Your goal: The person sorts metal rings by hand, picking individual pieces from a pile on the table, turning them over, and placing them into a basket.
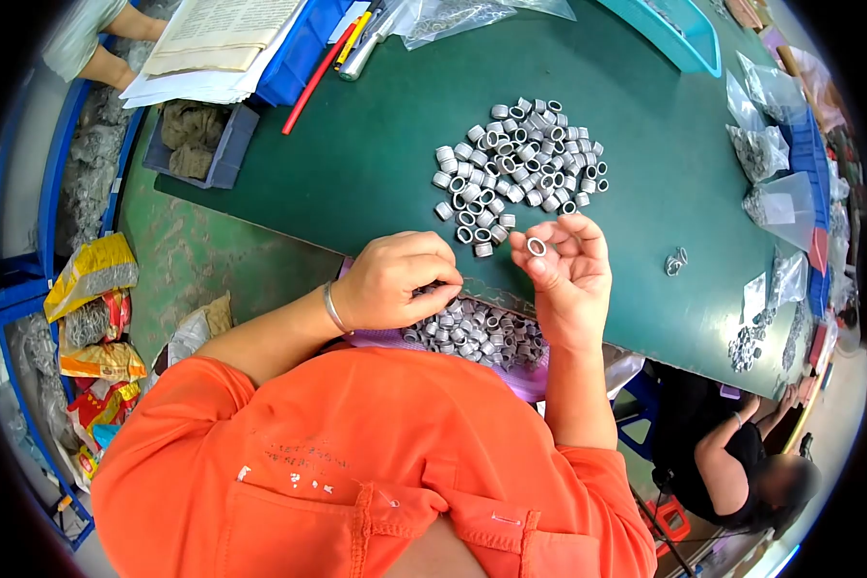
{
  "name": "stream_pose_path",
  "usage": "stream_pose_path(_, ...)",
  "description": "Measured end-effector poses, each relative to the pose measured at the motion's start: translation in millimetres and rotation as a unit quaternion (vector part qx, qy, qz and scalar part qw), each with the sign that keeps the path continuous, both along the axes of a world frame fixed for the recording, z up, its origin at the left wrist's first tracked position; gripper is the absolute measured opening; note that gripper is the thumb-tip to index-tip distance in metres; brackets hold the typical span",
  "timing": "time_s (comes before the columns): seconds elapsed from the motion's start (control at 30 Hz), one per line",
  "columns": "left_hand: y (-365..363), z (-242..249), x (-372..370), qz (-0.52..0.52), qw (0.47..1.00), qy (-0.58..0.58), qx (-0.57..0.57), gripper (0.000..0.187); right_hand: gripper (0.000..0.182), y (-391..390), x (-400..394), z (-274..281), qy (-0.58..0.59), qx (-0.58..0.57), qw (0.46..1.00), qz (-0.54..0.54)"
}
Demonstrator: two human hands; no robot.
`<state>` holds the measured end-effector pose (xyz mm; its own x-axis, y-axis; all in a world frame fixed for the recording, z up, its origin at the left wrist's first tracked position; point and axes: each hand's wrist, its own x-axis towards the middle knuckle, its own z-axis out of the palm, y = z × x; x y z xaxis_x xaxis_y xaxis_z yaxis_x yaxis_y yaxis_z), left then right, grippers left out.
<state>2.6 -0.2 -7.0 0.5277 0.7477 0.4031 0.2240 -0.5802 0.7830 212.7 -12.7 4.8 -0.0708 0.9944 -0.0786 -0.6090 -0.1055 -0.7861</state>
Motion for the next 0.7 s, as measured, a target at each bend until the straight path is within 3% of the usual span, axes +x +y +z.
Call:
stream_pose_path(0.17, -0.3, 3.7, -0.2, -0.004, 1.0, 0.0, 0.013, 0.011, 0.038, -2.7, -0.4, -0.8, 0.014, -0.037, 0.999, 0.01)
stream_pose_path(0.2, -3.1, 11.2, -0.2, 0.014, 0.997, -0.003, -0.072, 0.013, 0.037, -3.6, -3.3, -0.9, -0.005, -0.022, 1.0, 0.011)
stream_pose_path(0.27, -2.9, 14.9, -1.7, 0.024, 0.974, -0.056, -0.219, 0.024, 0.035, -11.0, -15.4, 1.4, -0.16, 0.047, 0.986, -0.006)
stream_pose_path(0.3, -2.5, 14.3, 0.0, 0.024, 0.954, -0.101, -0.281, 0.029, 0.033, -14.7, -19.7, 0.9, -0.243, 0.092, 0.966, -0.012)
stream_pose_path(0.33, -2.6, 13.1, 4.4, 0.021, 0.943, -0.139, -0.303, 0.029, 0.029, -16.0, -19.8, 3.1, -0.4, 0.161, 0.902, 0.002)
stream_pose_path(0.37, -2.5, 12.5, 7.1, 0.018, 0.929, -0.176, -0.324, 0.029, 0.029, -14.1, -25.3, 8.9, -0.449, 0.228, 0.864, -0.011)
stream_pose_path(0.4, -0.1, 12.5, 5.3, 0.021, 0.961, -0.109, -0.252, 0.027, 0.03, -11.8, -26.5, 8.4, -0.465, 0.268, 0.843, -0.011)
stream_pose_path(0.43, -0.2, 10.8, 6.5, 0.023, 0.966, -0.12, -0.229, 0.024, 0.031, -9.5, -26.4, 7.5, -0.481, 0.307, 0.821, -0.011)
stream_pose_path(0.5, -2.1, 3.7, 8.7, 0.047, 0.955, -0.155, -0.25, 0.022, 0.032, -7.1, -24.5, 11.5, -0.445, 0.238, 0.863, 0.009)
stream_pose_path(0.53, -1.4, 0.4, 8.7, 0.046, 0.952, -0.172, -0.25, 0.022, 0.029, -1.5, -21.5, 10.6, -0.457, 0.252, 0.853, -0.021)
stream_pose_path(0.63, -1.1, 1.4, 7.9, 0.052, 0.944, -0.16, -0.285, 0.025, 0.025, 15.8, -13.6, 2.4, -0.618, 0.3, 0.722, -0.083)
stream_pose_path(0.7, -1.1, 1.7, 10.0, 0.051, 0.934, -0.181, -0.304, 0.027, 0.028, 18.4, -10.8, -0.6, -0.638, 0.304, 0.705, -0.062)
